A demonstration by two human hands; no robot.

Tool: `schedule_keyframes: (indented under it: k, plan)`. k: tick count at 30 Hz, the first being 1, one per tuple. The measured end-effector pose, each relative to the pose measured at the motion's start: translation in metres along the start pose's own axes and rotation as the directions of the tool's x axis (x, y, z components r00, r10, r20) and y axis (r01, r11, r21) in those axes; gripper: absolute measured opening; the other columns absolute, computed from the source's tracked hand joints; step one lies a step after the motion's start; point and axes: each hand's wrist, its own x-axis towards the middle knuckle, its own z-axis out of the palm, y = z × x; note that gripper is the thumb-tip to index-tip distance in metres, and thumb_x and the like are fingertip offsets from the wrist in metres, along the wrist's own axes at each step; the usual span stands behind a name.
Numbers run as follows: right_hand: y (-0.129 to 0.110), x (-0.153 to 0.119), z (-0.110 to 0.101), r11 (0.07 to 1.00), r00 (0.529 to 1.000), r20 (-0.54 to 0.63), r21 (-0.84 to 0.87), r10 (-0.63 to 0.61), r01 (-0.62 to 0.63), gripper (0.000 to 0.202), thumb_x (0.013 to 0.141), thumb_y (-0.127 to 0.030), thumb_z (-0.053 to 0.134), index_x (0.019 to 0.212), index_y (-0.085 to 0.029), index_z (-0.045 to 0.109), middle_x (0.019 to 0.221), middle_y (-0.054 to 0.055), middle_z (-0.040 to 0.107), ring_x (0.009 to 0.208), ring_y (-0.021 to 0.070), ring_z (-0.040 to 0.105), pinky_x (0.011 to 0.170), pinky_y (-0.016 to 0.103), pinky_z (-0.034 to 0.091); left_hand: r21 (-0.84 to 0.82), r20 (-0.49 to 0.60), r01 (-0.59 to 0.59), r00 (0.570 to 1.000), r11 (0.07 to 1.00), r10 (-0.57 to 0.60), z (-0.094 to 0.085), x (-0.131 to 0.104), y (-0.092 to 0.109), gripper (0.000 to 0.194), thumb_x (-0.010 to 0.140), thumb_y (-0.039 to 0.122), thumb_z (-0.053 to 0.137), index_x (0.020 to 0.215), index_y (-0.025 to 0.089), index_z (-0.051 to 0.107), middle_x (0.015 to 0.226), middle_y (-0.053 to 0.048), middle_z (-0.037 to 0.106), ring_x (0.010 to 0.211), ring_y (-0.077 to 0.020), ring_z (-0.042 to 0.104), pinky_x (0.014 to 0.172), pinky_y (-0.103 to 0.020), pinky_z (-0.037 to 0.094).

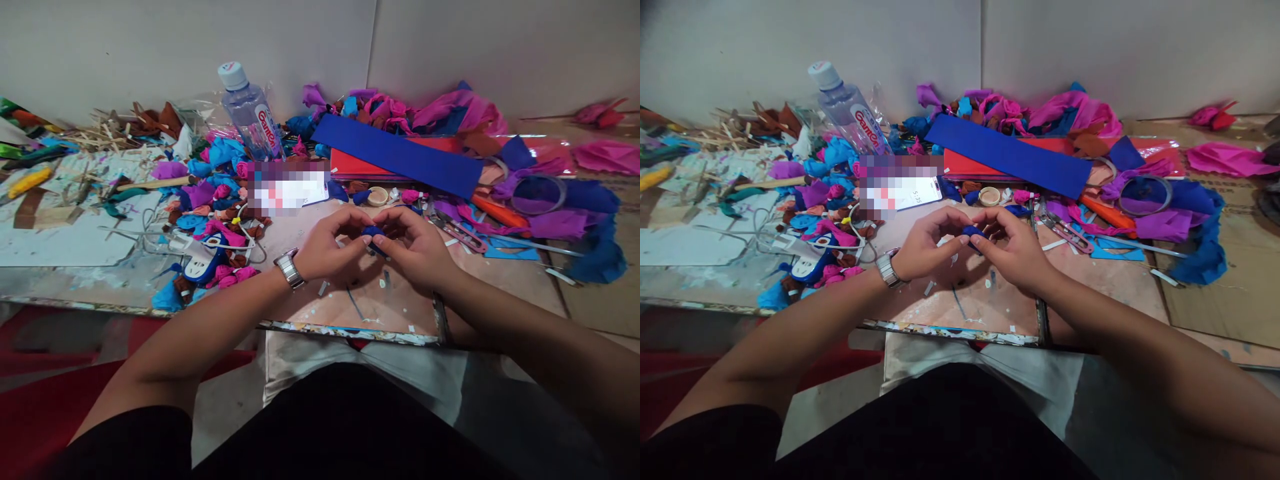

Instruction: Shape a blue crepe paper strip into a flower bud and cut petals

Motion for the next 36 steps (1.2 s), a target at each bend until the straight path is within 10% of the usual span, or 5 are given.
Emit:
schedule_keyframes:
  k: [19, 36]
  plan:
    - [0.008, 0.0, -0.001, 0.998, 0.999, 0.01, 0.034, 0.046, -0.046, 0.032, 0.093, -0.041, 0.079, 0.12, -0.029, 0.065, 0.111, 0.003, 0.068, 0.099, 0.0206, 0.065, 0.09, 0.035, 0.053, -0.009, -0.036, 0.054, 0.998, 0.998, -0.055, 0.002, 0.002, -0.007, 0.03, 0.093, 0.039, 0.074, 0.113, 0.017, 0.068, 0.109, -0.008, 0.074, 0.094, -0.015, 0.069, 0.082, -0.027, 0.054]
    - [-0.002, 0.007, -0.009, 0.986, 0.977, 0.197, -0.163, 0.078, -0.046, 0.031, 0.094, -0.05, 0.073, 0.086, -0.02, 0.073, 0.088, 0.004, 0.071, 0.082, 0.0208, 0.061, 0.074, 0.034, 0.045, -0.03, 0.027, 0.073, 0.997, 0.997, -0.072, -0.008, 0.006, -0.007, 0.031, 0.092, 0.036, 0.074, 0.117, 0.018, 0.077, 0.121, -0.011, 0.078, 0.105, -0.019, 0.073, 0.086, -0.03, 0.057]
